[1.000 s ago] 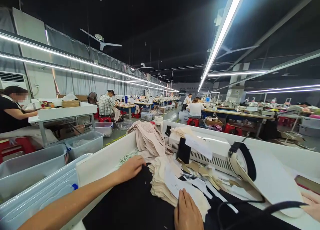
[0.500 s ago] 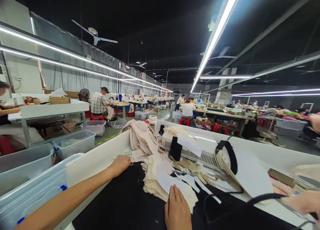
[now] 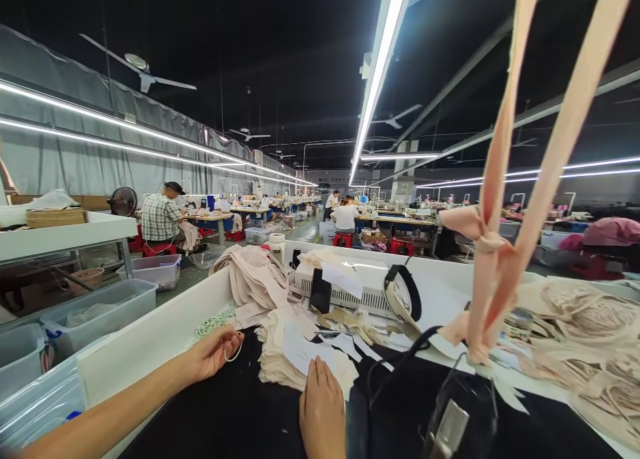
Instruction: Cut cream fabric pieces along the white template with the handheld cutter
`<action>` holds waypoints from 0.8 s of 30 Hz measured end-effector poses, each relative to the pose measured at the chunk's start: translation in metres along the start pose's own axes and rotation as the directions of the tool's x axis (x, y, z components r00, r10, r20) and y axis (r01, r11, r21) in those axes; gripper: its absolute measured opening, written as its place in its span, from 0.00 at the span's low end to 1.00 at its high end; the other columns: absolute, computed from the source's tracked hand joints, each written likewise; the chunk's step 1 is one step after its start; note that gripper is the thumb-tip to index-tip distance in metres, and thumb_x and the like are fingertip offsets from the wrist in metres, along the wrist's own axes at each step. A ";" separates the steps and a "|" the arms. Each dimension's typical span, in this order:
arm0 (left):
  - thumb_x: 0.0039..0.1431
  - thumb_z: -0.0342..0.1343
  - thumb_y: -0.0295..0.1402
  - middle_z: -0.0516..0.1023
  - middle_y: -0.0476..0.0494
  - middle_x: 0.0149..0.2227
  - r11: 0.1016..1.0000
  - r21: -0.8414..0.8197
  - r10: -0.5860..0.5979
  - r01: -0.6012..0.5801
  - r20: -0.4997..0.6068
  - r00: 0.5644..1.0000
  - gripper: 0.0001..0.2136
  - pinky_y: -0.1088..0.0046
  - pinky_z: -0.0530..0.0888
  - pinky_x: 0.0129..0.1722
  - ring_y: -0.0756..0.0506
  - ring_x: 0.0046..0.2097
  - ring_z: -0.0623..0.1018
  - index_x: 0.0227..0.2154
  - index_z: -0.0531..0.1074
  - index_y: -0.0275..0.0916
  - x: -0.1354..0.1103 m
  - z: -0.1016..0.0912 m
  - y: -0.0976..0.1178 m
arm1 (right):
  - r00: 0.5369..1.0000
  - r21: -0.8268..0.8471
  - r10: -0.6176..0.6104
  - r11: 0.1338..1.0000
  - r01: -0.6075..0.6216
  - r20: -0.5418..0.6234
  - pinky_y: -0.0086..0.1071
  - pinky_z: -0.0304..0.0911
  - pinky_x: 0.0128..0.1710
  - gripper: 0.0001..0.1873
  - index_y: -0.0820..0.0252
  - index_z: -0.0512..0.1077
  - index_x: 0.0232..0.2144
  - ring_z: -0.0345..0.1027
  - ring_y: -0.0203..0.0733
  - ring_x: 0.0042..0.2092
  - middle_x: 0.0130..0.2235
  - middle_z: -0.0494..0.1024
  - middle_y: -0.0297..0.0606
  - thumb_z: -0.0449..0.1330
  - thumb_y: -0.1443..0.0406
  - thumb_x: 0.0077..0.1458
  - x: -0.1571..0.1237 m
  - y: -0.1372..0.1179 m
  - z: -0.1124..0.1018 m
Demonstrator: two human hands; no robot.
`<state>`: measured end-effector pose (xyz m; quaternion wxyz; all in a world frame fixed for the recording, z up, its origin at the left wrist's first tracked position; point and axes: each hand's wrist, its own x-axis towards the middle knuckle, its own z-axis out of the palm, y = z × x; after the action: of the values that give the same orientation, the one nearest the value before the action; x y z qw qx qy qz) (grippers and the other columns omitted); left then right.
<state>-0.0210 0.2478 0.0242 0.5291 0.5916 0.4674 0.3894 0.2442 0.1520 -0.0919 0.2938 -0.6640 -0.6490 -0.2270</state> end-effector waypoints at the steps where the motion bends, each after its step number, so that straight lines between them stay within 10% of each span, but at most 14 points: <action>1: 0.72 0.59 0.37 0.78 0.41 0.48 1.000 -0.015 -0.005 0.005 0.055 0.998 0.11 0.64 0.81 0.42 0.43 0.44 0.81 0.49 0.75 0.34 -0.006 0.002 0.004 | 1.000 0.002 0.004 1.000 -0.004 0.003 0.45 0.67 0.60 0.28 0.66 0.73 0.59 0.73 0.54 0.61 0.61 0.77 0.51 0.50 0.78 0.59 0.000 -0.001 0.000; 10: 0.67 0.59 0.40 0.74 0.34 0.62 0.945 0.202 0.114 -0.257 0.533 0.839 0.25 0.67 0.82 0.45 0.36 0.57 0.80 0.65 0.68 0.41 -0.045 0.059 0.042 | 0.999 0.062 0.041 0.997 -0.041 -0.010 0.45 0.66 0.62 0.29 0.68 0.73 0.58 0.72 0.55 0.62 0.61 0.77 0.54 0.51 0.80 0.56 0.001 -0.009 0.000; 14: 0.54 0.70 0.36 0.62 0.41 0.71 0.800 0.386 0.097 -0.460 0.673 0.733 0.38 0.54 0.66 0.67 0.30 0.70 0.64 0.67 0.66 0.45 -0.019 0.102 0.058 | 0.998 0.125 0.057 0.991 -0.055 -0.016 0.48 0.67 0.61 0.27 0.70 0.74 0.58 0.72 0.58 0.62 0.60 0.77 0.57 0.52 0.78 0.57 0.001 -0.009 0.007; 18: 0.47 0.76 0.36 0.53 0.27 0.73 0.597 0.561 0.004 -0.574 0.713 0.701 0.49 0.49 0.49 0.73 0.28 0.74 0.51 0.70 0.58 0.33 0.022 0.141 0.059 | 0.995 0.195 0.092 0.977 -0.085 -0.027 0.49 0.66 0.62 0.27 0.67 0.74 0.58 0.72 0.57 0.62 0.60 0.77 0.56 0.52 0.77 0.57 0.002 -0.011 0.013; 24: 0.69 0.63 0.40 0.69 0.33 0.64 0.337 0.729 -0.166 -0.596 0.669 0.725 0.24 0.43 0.69 0.62 0.32 0.64 0.71 0.62 0.68 0.36 0.062 0.160 0.042 | 0.986 0.320 0.165 0.936 -0.149 -0.024 0.50 0.63 0.64 0.29 0.63 0.74 0.58 0.70 0.55 0.63 0.60 0.77 0.53 0.50 0.77 0.56 0.002 -0.021 0.013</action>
<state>0.1536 0.2659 0.0423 0.1665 0.9349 0.2980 -0.0970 0.2227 0.1617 -0.0982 0.4304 -0.6518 -0.6143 -0.1123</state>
